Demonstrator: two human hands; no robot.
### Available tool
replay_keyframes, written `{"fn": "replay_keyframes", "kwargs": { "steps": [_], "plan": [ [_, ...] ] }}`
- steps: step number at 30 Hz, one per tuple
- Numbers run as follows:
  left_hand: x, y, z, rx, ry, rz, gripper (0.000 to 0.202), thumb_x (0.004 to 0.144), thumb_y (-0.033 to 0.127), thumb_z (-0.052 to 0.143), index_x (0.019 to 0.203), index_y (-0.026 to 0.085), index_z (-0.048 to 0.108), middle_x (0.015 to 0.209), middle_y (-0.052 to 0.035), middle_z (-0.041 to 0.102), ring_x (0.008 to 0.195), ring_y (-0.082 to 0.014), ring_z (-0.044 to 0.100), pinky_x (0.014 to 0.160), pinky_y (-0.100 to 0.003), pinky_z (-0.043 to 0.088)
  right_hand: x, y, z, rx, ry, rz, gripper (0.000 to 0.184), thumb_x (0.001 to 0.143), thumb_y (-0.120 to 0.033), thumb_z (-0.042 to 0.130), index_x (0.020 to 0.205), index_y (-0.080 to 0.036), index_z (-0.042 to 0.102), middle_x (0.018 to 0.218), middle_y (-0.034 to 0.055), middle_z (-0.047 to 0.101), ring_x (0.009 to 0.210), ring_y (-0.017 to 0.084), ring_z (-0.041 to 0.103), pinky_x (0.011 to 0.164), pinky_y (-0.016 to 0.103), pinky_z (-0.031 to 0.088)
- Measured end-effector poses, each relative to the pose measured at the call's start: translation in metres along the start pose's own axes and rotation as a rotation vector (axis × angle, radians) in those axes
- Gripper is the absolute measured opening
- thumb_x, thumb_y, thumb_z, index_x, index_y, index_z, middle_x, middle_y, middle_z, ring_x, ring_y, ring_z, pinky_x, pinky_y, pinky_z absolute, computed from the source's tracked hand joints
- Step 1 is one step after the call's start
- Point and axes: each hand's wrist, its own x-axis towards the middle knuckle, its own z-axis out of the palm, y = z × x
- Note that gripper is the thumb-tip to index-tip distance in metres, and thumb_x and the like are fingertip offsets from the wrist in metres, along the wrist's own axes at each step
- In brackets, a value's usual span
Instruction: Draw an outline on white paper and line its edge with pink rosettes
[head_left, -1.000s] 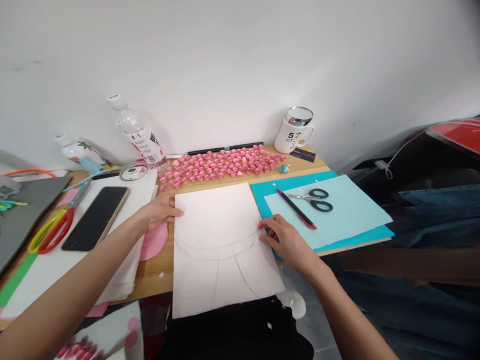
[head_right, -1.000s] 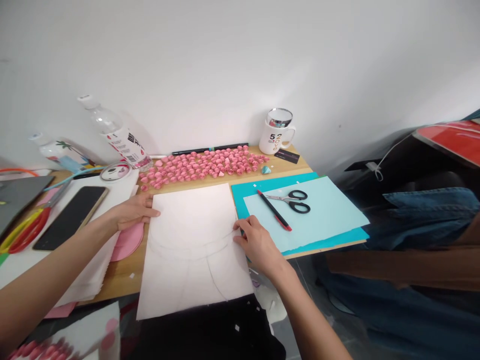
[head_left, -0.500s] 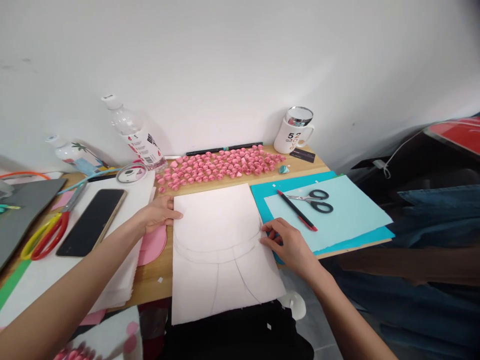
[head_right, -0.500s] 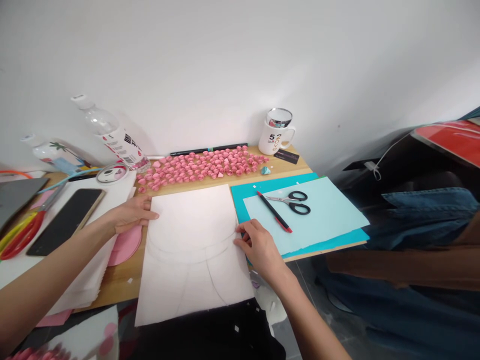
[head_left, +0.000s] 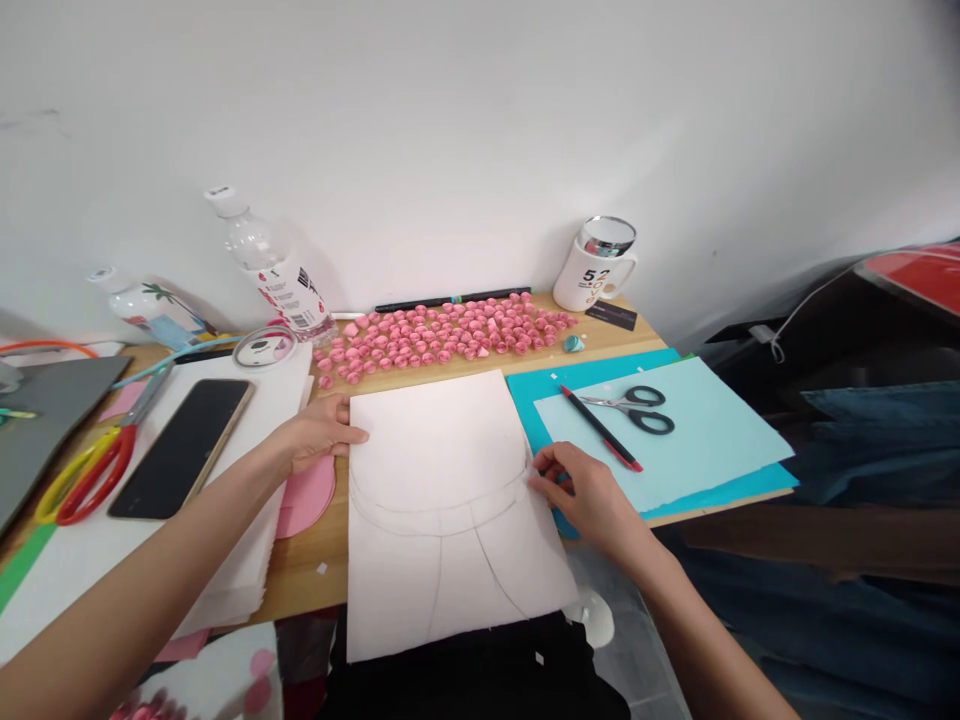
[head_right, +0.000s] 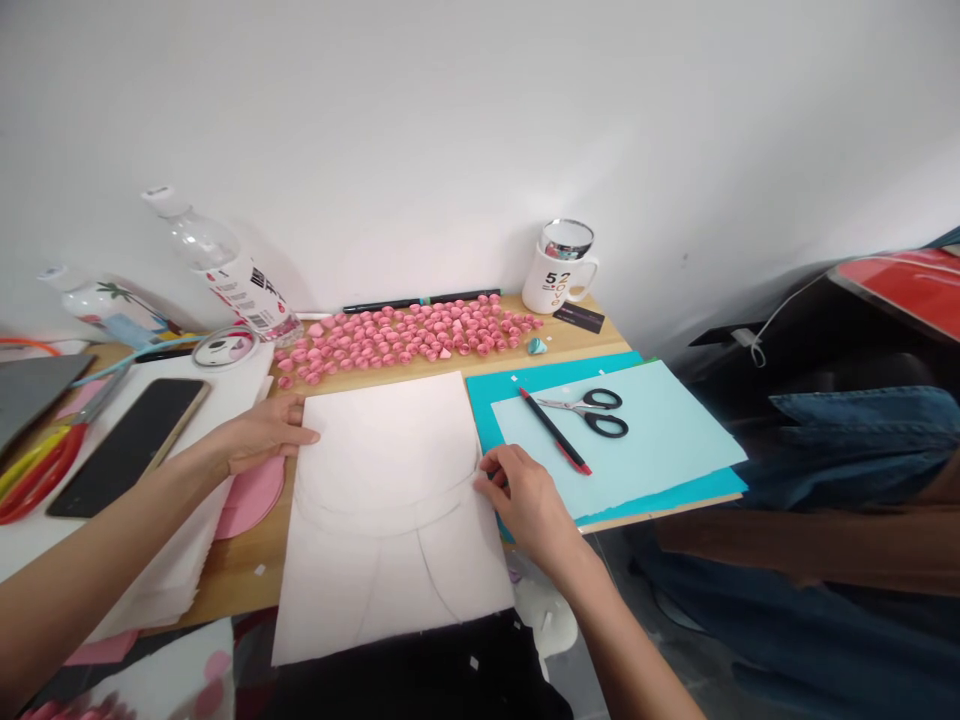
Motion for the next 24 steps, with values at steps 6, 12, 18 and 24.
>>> {"fn": "replay_keyframes", "kwargs": {
  "steps": [6, 12, 18, 24],
  "plan": [
    [-0.003, 0.003, 0.002, 0.000, 0.009, -0.011, 0.062, 0.036, 0.016, 0.085, 0.090, 0.017, 0.054, 0.074, -0.0012, 0.070, 0.077, -0.0221, 0.069, 0.063, -0.029, 0.056, 0.005, -0.003, 0.003, -0.088, -0.009, 0.024, 0.014, 0.087, -0.023, 0.043, 0.076, -0.020, 0.051, 0.083, 0.0050, 0.057, 0.062, 0.017, 0.054, 0.058, 0.032, 0.044],
    [-0.003, 0.001, 0.002, 0.003, -0.006, -0.009, 0.060, 0.039, 0.018, 0.085, 0.091, 0.017, 0.054, 0.077, -0.0015, 0.070, 0.079, -0.0218, 0.069, 0.061, -0.028, 0.055, 0.005, 0.000, 0.012, -0.259, 0.053, -0.040, 0.018, 0.089, -0.019, 0.039, 0.074, -0.021, 0.048, 0.082, 0.0059, 0.056, 0.061, 0.018, 0.053, 0.055, 0.031, 0.039],
    [-0.002, 0.002, 0.000, 0.010, -0.010, -0.021, 0.061, 0.039, 0.016, 0.083, 0.092, 0.018, 0.054, 0.079, -0.0011, 0.071, 0.081, -0.0211, 0.069, 0.062, -0.027, 0.054, 0.002, 0.003, 0.020, -0.356, 0.120, -0.059, 0.016, 0.090, -0.018, 0.040, 0.075, -0.020, 0.045, 0.081, 0.0053, 0.054, 0.060, 0.017, 0.052, 0.052, 0.028, 0.036],
    [-0.002, 0.002, 0.002, 0.016, 0.002, -0.016, 0.063, 0.037, 0.013, 0.082, 0.092, 0.017, 0.052, 0.074, 0.0000, 0.069, 0.080, -0.0222, 0.068, 0.062, -0.028, 0.053, -0.001, 0.002, 0.023, -0.481, 0.157, -0.100, 0.019, 0.092, -0.019, 0.033, 0.074, -0.021, 0.041, 0.079, 0.0042, 0.050, 0.052, 0.014, 0.046, 0.045, 0.025, 0.030]
  ]
}}
